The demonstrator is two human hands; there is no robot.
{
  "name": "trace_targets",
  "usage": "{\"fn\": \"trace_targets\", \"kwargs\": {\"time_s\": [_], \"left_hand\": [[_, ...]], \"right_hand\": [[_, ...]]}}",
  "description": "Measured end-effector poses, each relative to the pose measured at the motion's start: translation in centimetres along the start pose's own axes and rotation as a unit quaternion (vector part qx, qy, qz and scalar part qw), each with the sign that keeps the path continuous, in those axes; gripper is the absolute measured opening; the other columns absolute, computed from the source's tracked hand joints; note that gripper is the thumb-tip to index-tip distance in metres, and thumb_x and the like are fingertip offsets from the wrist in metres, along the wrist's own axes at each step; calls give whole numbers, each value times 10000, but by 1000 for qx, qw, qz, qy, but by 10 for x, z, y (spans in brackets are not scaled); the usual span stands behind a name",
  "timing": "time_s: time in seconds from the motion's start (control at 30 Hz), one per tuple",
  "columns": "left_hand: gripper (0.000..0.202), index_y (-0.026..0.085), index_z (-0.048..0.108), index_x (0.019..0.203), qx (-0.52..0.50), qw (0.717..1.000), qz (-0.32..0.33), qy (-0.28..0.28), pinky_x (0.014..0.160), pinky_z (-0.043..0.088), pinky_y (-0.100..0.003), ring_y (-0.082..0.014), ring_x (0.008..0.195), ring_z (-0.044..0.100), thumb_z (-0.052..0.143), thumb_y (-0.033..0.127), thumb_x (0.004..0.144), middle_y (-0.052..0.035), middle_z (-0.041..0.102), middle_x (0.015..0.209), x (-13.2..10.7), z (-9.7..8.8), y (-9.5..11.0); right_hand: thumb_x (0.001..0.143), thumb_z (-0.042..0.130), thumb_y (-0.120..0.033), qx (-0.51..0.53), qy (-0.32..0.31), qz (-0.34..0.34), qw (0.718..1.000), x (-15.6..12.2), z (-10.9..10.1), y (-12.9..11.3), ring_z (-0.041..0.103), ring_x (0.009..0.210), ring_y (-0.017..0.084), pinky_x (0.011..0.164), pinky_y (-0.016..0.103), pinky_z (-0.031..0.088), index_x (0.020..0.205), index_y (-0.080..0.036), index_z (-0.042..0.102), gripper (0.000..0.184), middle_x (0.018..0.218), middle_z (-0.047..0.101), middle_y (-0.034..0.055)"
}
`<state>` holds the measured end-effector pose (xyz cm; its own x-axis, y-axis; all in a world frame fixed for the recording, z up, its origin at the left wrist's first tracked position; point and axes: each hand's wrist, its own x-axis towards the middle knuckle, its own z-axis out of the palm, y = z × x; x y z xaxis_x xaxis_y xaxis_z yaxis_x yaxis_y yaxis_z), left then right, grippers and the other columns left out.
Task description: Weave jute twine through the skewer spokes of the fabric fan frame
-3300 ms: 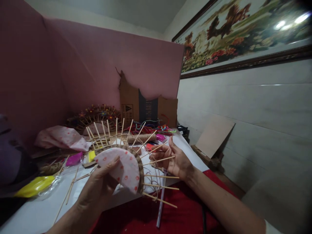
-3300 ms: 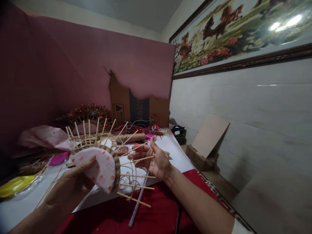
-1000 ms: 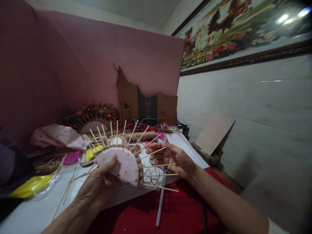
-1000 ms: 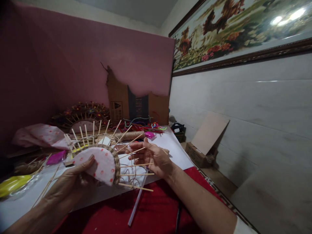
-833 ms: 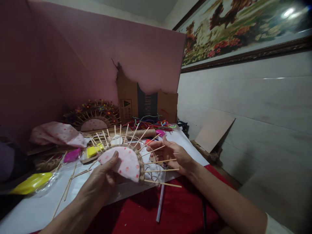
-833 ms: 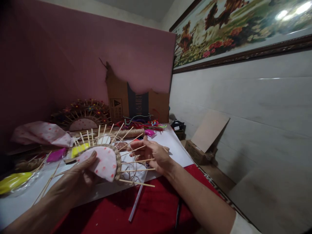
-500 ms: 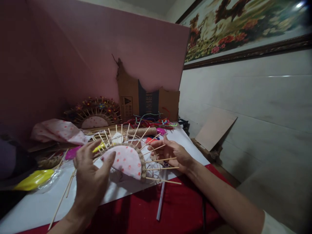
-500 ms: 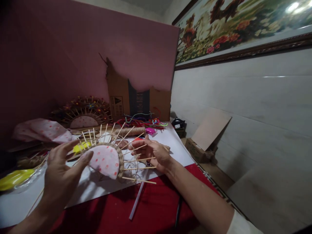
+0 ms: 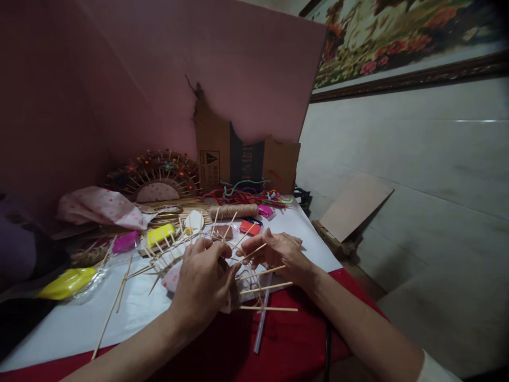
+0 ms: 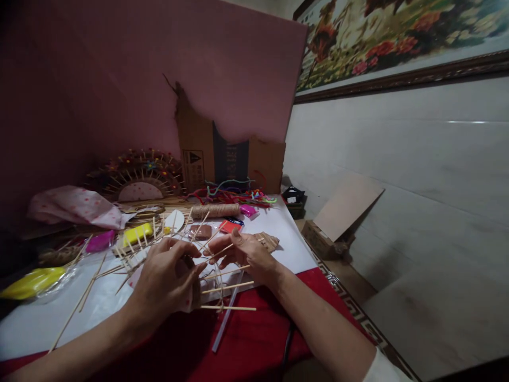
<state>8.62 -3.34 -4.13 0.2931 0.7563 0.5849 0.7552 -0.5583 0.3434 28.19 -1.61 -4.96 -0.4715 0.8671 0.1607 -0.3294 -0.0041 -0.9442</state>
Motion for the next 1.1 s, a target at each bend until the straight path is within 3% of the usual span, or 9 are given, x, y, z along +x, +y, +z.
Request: {"fn": "trace_targets", "kwargs": {"time_s": [0.13,0.27,0.4,0.7,1.1], "left_hand": [[106,202,552,757,2,1000,-6,-18,710,383,-381,-213,746,486,643,185,706,-27,552,745,4,-3,3],[98,200,553,759,19,999,29,5,725,362,-385,-215,739,488,638,179,714,-16,569,696,5,-3,-1],[116,192,553,773,21,998,43,46,715,357,-379,-226,756,493,652,177,714,-31,589,703,0,-1,-8],[110,197,567,874,21,995,70,60,751,335,-395,-247,833,486,606,187,772,-34,656,765,-12,1,-21],[152,188,592,950,13,991,99,84,757,350,-391,-230,826,502,576,175,799,-42,689,836,-14,0,-19]], "right_hand": [[868,390,-571,19,3,28,999,1,0,0,655,764,184,650,282,455,962,-104,664,550,919,689,135],[860,394,-583,32,15,35,999,1,0,-4,659,795,190,629,265,456,1013,-122,643,546,947,686,132],[827,373,-649,17,15,38,999,0,1,-5,658,841,214,632,274,469,1061,-130,621,621,988,674,138],[783,399,-689,7,-4,59,998,-4,4,-2,641,890,229,690,314,482,1074,-140,604,655,1053,653,153],[824,328,-670,-16,-11,47,999,-6,3,-2,629,934,228,738,332,477,1094,-134,588,654,1077,645,161]]}}
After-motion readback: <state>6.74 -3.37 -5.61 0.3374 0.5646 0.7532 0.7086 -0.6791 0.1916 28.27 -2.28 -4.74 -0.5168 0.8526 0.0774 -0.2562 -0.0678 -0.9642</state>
